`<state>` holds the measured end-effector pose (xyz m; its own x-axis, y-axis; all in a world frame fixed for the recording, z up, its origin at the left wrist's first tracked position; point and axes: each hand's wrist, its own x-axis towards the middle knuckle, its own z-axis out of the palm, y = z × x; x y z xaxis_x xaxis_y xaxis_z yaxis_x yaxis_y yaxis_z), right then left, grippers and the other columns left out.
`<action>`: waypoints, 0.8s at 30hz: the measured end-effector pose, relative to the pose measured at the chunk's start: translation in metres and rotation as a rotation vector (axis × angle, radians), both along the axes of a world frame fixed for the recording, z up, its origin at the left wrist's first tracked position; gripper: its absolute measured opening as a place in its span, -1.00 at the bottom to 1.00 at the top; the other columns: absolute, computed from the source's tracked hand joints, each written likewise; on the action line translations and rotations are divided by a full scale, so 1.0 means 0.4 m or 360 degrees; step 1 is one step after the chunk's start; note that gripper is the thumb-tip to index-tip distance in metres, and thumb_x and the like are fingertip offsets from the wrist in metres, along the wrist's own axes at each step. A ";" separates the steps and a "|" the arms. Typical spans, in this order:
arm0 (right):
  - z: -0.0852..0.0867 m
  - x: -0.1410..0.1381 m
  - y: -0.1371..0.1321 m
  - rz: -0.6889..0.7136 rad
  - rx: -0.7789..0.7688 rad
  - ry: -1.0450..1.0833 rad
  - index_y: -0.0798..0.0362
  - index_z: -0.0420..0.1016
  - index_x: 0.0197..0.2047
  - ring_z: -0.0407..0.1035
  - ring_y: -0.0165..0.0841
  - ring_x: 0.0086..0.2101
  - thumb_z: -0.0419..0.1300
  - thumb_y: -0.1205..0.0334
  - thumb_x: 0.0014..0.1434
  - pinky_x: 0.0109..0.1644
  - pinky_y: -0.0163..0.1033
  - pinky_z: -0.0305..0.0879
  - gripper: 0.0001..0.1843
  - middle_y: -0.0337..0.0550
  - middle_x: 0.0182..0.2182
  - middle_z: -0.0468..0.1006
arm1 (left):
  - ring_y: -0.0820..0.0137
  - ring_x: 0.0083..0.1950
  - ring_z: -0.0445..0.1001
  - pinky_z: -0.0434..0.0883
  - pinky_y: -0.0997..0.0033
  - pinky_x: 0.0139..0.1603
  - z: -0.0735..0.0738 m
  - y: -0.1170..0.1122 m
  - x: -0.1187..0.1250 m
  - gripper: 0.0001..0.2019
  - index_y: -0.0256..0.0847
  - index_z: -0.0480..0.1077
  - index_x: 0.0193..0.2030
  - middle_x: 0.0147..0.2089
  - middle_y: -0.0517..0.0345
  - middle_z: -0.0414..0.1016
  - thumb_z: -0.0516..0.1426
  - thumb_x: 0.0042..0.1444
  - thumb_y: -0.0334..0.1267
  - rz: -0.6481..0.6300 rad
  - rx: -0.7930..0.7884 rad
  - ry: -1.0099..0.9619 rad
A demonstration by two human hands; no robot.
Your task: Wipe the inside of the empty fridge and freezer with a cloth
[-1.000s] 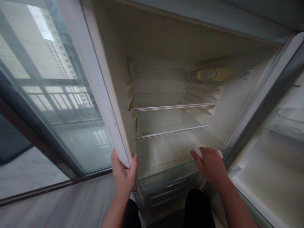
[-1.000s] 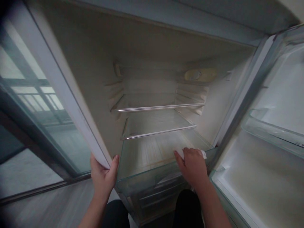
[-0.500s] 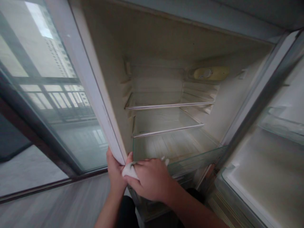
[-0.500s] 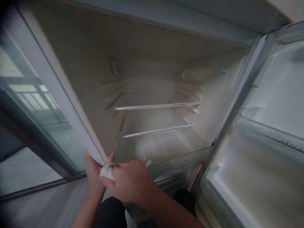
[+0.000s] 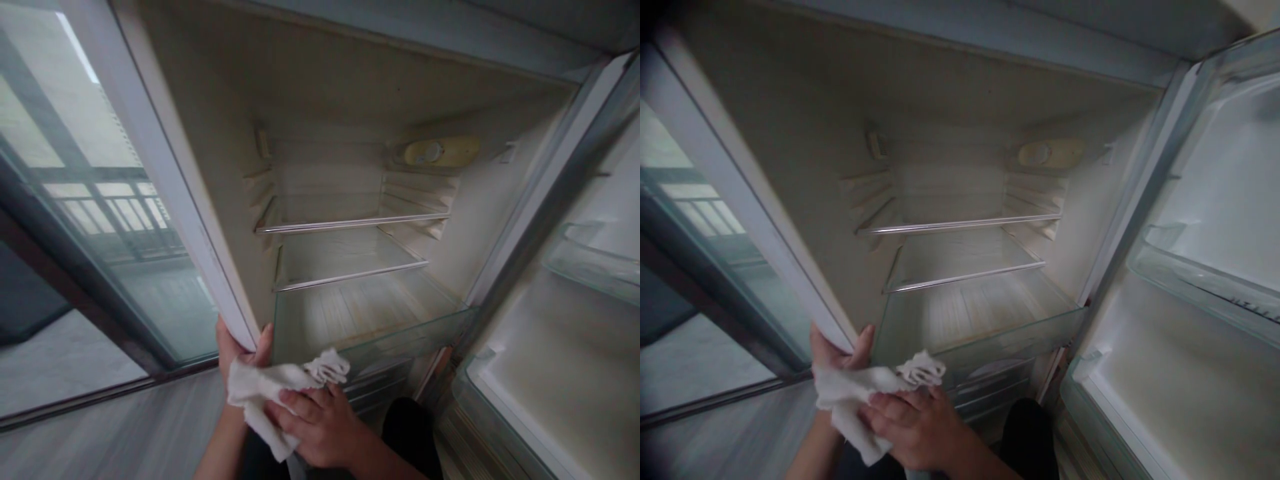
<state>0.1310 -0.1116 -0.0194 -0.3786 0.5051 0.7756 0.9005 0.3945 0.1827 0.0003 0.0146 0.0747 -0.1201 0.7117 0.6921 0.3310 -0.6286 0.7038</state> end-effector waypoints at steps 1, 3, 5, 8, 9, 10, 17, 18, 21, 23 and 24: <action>-0.030 0.005 -0.005 0.0012 -0.0117 -0.0061 -0.22 0.35 0.34 0.10 -0.29 0.31 0.13 -0.05 0.32 0.20 -0.15 0.25 -0.46 -0.42 0.36 0.31 | 0.04 0.09 0.48 0.44 -0.06 0.17 0.005 -0.002 0.005 -0.26 -0.07 0.17 0.39 0.11 -0.02 0.47 0.25 0.12 0.08 0.0008 0.0029 -0.0042; -0.097 0.018 -0.012 0.0044 -0.0335 -0.0118 -0.18 0.41 0.27 0.24 -0.27 0.20 0.08 -0.15 0.33 0.06 -0.14 0.34 -0.48 -0.33 0.25 0.45 | 0.07 0.14 0.45 0.39 0.02 0.25 0.018 -0.011 0.012 -0.27 -0.16 0.22 0.36 0.15 -0.04 0.45 0.28 0.10 0.05 -0.0015 0.0074 -0.0091; -0.159 0.038 -0.019 0.0000 -0.0453 -0.0066 -0.18 0.52 0.08 0.35 -0.21 0.05 0.08 -0.23 0.29 0.01 -0.08 0.35 -0.54 -0.26 0.01 0.59 | 0.09 0.19 0.42 0.34 0.07 0.31 0.026 -0.018 0.013 -0.28 -0.21 0.24 0.35 0.18 -0.08 0.42 0.29 0.10 0.00 -0.0052 0.0073 -0.0085; -0.207 0.087 -0.030 -0.0237 -0.0239 0.0136 -0.16 0.55 -0.24 0.38 -0.14 -0.07 0.21 -0.15 0.21 0.16 0.13 0.25 -0.73 -0.23 -0.29 0.54 | 0.10 0.23 0.40 0.30 0.08 0.34 0.026 -0.020 0.008 -0.27 -0.23 0.25 0.34 0.19 -0.13 0.41 0.32 0.07 -0.04 -0.0045 0.0062 -0.0087; -0.207 0.110 -0.035 -0.0328 -0.0094 0.0202 -0.13 0.52 -0.31 0.37 -0.12 -0.05 0.25 -0.08 0.17 0.23 0.22 0.16 -0.78 -0.21 -0.30 0.50 | 0.11 0.24 0.40 0.30 0.08 0.34 0.024 -0.018 0.006 -0.27 -0.23 0.24 0.34 0.19 -0.13 0.41 0.32 0.07 -0.05 -0.0040 0.0060 -0.0094; -0.198 0.137 -0.040 -0.0411 0.0051 0.0247 -0.09 0.50 -0.35 0.35 -0.08 0.00 0.28 -0.02 0.13 0.28 0.30 0.07 -0.81 -0.19 -0.27 0.47 | 0.11 0.23 0.40 0.31 0.09 0.33 0.021 -0.017 0.005 -0.27 -0.22 0.24 0.34 0.18 -0.12 0.42 0.32 0.07 -0.06 -0.0042 0.0057 -0.0098; -0.016 0.370 -0.108 -0.1139 0.0252 0.0525 0.02 0.45 -0.25 0.05 0.25 0.28 0.17 -0.04 0.20 0.25 0.47 0.05 -0.72 0.18 0.06 0.34 | 0.13 0.18 0.41 0.33 0.10 0.30 0.023 -0.014 0.007 -0.34 -0.22 0.28 0.29 0.12 -0.09 0.41 0.32 0.09 -0.08 -0.0099 0.0106 -0.0114; 0.008 0.399 -0.116 -0.1214 0.0270 0.0644 0.07 0.44 -0.15 0.07 0.25 0.26 0.10 -0.05 0.26 0.24 0.47 0.06 -0.66 0.26 0.06 0.33 | 0.13 0.19 0.41 0.33 0.11 0.30 0.025 -0.015 0.007 -0.35 -0.21 0.28 0.29 0.12 -0.08 0.41 0.32 0.09 -0.09 -0.0091 0.0105 -0.0112; 0.052 0.460 -0.124 -0.1315 0.0393 0.1045 0.25 0.26 0.20 0.16 0.19 0.21 -0.10 -0.02 0.37 0.21 0.39 0.16 -0.45 0.40 0.07 0.32 | 0.13 0.17 0.41 0.35 0.10 0.29 0.029 -0.020 0.008 -0.36 -0.20 0.29 0.27 0.11 -0.07 0.41 0.33 0.08 -0.10 -0.0074 0.0091 -0.0114; 0.053 0.474 -0.115 -0.1341 0.0434 0.1264 0.26 0.10 0.33 0.15 0.15 0.22 -0.20 0.00 0.41 0.22 0.32 0.18 -0.39 0.44 0.13 0.28 | 0.13 0.16 0.41 0.35 0.08 0.29 0.032 -0.023 0.010 -0.37 -0.19 0.30 0.26 0.11 -0.06 0.40 0.33 0.08 -0.10 -0.0083 0.0087 -0.0129; 0.044 0.472 -0.108 -0.1351 0.0463 0.1349 0.26 0.04 0.37 0.15 0.13 0.23 -0.25 0.01 0.42 0.24 0.30 0.18 -0.37 0.44 0.16 0.25 | 0.12 0.16 0.41 0.36 0.07 0.29 0.035 -0.025 0.011 -0.38 -0.18 0.31 0.26 0.10 -0.06 0.40 0.33 0.08 -0.11 -0.0091 0.0090 -0.0136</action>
